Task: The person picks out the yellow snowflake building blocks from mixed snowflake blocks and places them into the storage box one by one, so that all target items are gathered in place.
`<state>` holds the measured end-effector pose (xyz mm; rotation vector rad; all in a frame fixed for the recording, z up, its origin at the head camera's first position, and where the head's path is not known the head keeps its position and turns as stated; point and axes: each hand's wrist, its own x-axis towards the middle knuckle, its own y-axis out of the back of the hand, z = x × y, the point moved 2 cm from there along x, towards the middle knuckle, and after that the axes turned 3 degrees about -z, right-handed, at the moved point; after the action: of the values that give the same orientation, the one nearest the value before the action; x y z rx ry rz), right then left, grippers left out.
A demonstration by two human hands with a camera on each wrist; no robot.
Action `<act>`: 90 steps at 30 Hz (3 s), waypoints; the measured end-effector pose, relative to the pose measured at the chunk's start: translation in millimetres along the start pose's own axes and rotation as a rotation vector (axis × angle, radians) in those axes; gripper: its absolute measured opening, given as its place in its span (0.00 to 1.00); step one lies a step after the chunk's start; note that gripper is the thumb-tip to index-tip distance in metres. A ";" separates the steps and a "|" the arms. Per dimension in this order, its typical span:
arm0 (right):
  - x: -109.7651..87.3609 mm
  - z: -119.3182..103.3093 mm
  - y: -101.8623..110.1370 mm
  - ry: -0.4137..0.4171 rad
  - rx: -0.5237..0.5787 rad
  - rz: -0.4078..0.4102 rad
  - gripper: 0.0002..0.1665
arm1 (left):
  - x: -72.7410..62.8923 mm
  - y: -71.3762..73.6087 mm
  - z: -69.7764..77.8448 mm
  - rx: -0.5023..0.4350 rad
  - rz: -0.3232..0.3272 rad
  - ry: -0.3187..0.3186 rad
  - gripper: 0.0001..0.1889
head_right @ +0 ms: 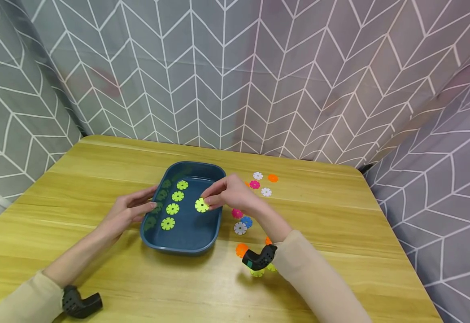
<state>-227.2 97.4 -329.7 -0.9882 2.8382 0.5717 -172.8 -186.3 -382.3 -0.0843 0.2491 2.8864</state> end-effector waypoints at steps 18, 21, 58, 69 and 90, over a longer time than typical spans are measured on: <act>32.3 -12.8 -48.9 -0.097 0.047 -0.224 0.10 | 0.9 0.5 0.4 0.017 0.006 0.006 0.32; 35.8 -12.4 -58.4 -0.117 0.076 -0.244 0.09 | 0.7 0.8 0.9 0.021 0.007 0.001 0.32; 43.1 6.0 -91.2 -0.077 0.016 -0.299 0.05 | 2.3 1.2 -2.4 0.064 0.007 0.013 0.33; 41.4 6.4 -90.8 -0.039 -0.078 -0.282 0.02 | 0.8 0.7 0.9 0.052 0.001 0.014 0.33; 38.7 5.3 -88.2 -0.074 -0.023 -0.205 0.04 | 1.9 -0.9 0.1 0.049 0.003 0.021 0.32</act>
<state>-203.7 13.2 -370.4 -1.2171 2.6297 0.6060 -174.5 -185.1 -382.4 -0.1058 0.3239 2.8814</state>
